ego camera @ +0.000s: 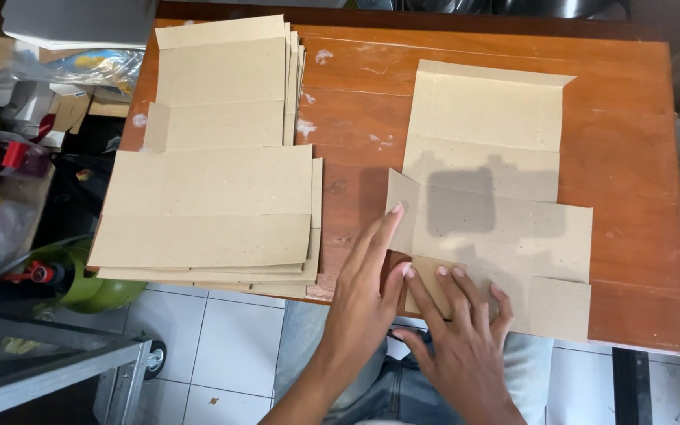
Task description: The person folds flat cardboard pieces into small boxes by hand on a wooden table. They fold the side flaps, tuck the top flap to close the box, and place the finished box on a shelf. The process is repeated with another piece.
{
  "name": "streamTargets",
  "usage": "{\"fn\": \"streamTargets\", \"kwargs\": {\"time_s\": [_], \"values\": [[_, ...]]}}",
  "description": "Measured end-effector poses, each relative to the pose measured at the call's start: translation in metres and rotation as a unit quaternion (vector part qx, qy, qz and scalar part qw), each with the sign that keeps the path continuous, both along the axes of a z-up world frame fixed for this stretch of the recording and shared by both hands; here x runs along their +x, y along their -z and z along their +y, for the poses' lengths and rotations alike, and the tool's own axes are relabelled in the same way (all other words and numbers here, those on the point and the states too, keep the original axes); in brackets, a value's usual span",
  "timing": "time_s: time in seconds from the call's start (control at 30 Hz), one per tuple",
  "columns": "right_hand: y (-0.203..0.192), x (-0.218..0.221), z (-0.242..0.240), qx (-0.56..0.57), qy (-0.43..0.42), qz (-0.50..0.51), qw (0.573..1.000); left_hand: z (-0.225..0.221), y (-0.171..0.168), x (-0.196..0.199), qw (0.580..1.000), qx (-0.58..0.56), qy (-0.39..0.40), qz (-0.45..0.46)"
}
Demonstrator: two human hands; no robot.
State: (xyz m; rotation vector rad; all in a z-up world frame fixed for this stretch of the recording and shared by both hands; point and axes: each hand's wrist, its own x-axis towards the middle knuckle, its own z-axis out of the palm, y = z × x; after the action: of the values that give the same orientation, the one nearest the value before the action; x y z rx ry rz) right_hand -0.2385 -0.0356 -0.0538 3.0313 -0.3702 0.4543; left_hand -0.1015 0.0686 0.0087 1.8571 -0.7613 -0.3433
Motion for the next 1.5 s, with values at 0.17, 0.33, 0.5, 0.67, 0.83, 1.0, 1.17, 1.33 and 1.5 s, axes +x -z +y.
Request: {"fn": "streamTargets", "kwargs": {"time_s": [0.17,0.33,0.5,0.67,0.83,1.0,1.17,1.33,1.5], "values": [[-0.003,0.003,0.001,0.072,-0.005,-0.006,0.997,-0.005,0.018,0.001,0.999,-0.002,0.029,0.016],[0.007,-0.004,-0.005,0.066,-0.035,-0.028,0.997,-0.018,0.034,-0.005,0.980,0.083,0.116,-0.135],[-0.014,-0.017,-0.015,0.381,-0.048,-0.193,0.903,-0.025,0.059,-0.015,0.933,0.141,0.037,-0.329],[-0.048,0.017,-0.053,0.329,-0.103,-0.077,0.936,-0.027,0.070,-0.021,0.927,0.137,0.026,-0.348],[-0.029,0.078,-0.082,0.286,-0.175,0.136,0.932,-0.028,0.073,-0.022,0.930,0.088,0.020,-0.356],[-0.028,0.088,-0.082,0.247,-0.132,0.151,0.948,-0.024,0.068,-0.020,0.944,0.060,0.007,-0.325],[-0.030,0.081,-0.091,0.271,-0.109,0.150,0.945,-0.023,0.069,-0.021,0.939,0.064,-0.004,-0.337],[-0.016,0.102,-0.107,0.161,-0.011,0.164,0.973,-0.021,0.065,-0.020,0.940,0.073,0.013,-0.334],[0.004,0.087,-0.098,0.098,-0.015,0.106,0.989,-0.015,0.032,0.006,0.962,-0.007,-0.024,-0.271]]}}
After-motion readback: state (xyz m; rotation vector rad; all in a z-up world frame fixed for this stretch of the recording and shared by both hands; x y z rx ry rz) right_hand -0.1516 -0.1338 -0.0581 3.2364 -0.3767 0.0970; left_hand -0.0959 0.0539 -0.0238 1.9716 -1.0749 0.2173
